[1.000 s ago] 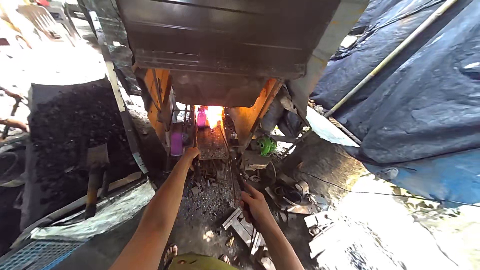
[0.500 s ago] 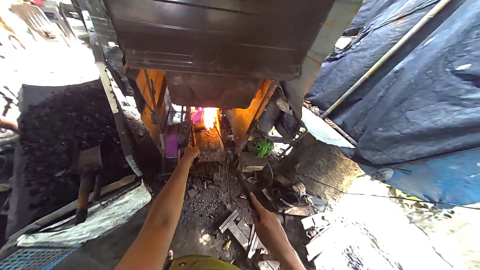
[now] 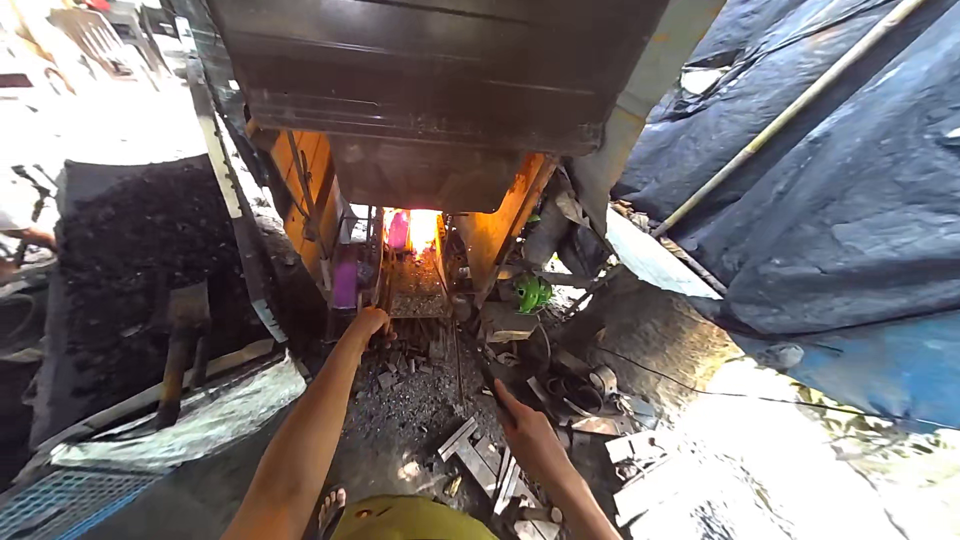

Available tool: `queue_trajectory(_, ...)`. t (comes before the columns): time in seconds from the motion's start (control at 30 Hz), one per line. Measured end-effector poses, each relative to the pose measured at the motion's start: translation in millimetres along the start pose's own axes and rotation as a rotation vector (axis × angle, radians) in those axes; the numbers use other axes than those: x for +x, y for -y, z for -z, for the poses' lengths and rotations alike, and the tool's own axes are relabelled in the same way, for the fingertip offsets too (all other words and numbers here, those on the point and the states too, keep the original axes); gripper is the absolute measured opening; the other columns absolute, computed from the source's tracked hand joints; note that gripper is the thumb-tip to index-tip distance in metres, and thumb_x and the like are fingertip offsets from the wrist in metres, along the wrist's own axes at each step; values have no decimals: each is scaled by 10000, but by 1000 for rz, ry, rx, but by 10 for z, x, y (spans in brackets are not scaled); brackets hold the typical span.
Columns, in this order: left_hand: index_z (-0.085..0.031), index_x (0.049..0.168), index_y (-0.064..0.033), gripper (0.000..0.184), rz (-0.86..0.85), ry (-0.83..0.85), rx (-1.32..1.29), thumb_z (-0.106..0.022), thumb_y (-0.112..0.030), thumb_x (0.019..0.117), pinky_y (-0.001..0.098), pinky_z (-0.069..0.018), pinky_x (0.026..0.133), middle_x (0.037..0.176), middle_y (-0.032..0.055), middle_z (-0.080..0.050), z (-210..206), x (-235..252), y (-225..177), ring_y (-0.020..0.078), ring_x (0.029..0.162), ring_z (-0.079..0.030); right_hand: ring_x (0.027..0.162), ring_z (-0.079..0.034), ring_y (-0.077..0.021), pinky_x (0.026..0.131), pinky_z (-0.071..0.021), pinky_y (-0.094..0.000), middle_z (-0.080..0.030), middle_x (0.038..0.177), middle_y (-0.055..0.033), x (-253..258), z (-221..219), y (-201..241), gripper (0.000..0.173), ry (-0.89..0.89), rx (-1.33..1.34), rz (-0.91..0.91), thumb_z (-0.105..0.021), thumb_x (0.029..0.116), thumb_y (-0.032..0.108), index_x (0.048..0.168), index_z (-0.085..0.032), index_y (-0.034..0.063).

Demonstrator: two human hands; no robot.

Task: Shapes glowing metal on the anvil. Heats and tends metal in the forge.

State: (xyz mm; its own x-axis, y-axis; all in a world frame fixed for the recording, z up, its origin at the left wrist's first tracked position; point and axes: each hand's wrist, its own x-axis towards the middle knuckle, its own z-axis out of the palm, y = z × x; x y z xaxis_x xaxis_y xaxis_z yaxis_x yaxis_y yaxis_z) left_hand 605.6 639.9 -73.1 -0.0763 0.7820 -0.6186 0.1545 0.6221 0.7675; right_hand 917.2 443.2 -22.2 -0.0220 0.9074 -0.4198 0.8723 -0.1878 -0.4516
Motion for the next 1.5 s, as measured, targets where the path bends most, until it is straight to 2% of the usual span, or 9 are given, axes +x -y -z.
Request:
queue_trajectory(0.13,-475,1404,-28,502,14,58,21,-556,15,911,450,-613,656,1021,202,-692,33,-197,95,302,791,-720,902,-719,-286,858,-575,-524,-727,1154,-165,-99,349,-294,547,27,192,83,-517,1060,228,1596,-412,255)
queue_trajectory(0.2,-486,1386,-30,492,22,77,22,-562,21,902,453,-613,658,1011,197,-686,19,-146,139,299,783,-716,576,-605,-209,563,-549,-427,-684,868,-125,42,484,-421,539,39,306,88,-527,1054,220,1585,-435,244)
queue_trajectory(0.3,-499,1360,-31,474,32,97,16,-567,18,894,432,-607,637,975,185,-685,-56,-29,144,282,751,-708,458,-494,-159,444,-467,-349,-594,704,-70,380,656,-455,554,88,462,83,-516,1056,210,1599,-404,223)
queue_trajectory(0.83,-494,1347,-35,482,29,65,-3,-596,14,878,386,-573,594,972,165,-671,-129,274,117,241,732,-684,414,-455,-126,368,-406,-279,-537,658,-36,575,1091,-377,564,201,579,32,-522,1049,163,1596,-404,235)
queue_trajectory(0.9,-494,1338,-28,453,37,85,-18,-585,8,896,388,-580,608,964,159,-661,-108,242,108,238,734,-681,477,-513,-161,438,-467,-328,-594,753,-75,539,1096,-259,546,133,257,83,-504,1075,205,1607,-387,242)
queue_trajectory(0.97,-530,1303,-24,418,45,77,-29,-592,-21,890,395,-570,583,936,166,-689,-136,291,105,257,728,-693,827,-696,-299,782,-573,-498,-719,1065,-171,480,1151,-56,547,82,-136,120,-470,1085,243,1620,-359,278)
queue_trajectory(1.03,-553,1265,-23,374,64,71,-39,-599,-44,894,401,-575,583,933,166,-703,-174,331,74,267,733,-703,1008,-702,-379,931,-533,-577,-720,1124,-205,435,1163,85,560,60,-314,137,-430,1089,252,1635,-315,296)
queue_trajectory(1.23,-566,1248,-37,351,73,68,-39,-592,-65,899,373,-553,542,909,163,-702,-299,484,-1,253,692,-692,985,-705,-395,884,-553,-578,-720,1028,-194,402,1179,228,572,76,-461,108,-381,1096,274,1651,-249,319)
queue_trajectory(1.5,-602,1224,32,329,-182,-97,362,-599,-166,961,522,-546,841,1096,228,-660,-746,582,66,329,951,-672,1004,-702,-424,856,-555,-600,-723,1045,-204,180,1072,439,585,53,-514,-10,-380,1090,290,1648,-224,367)
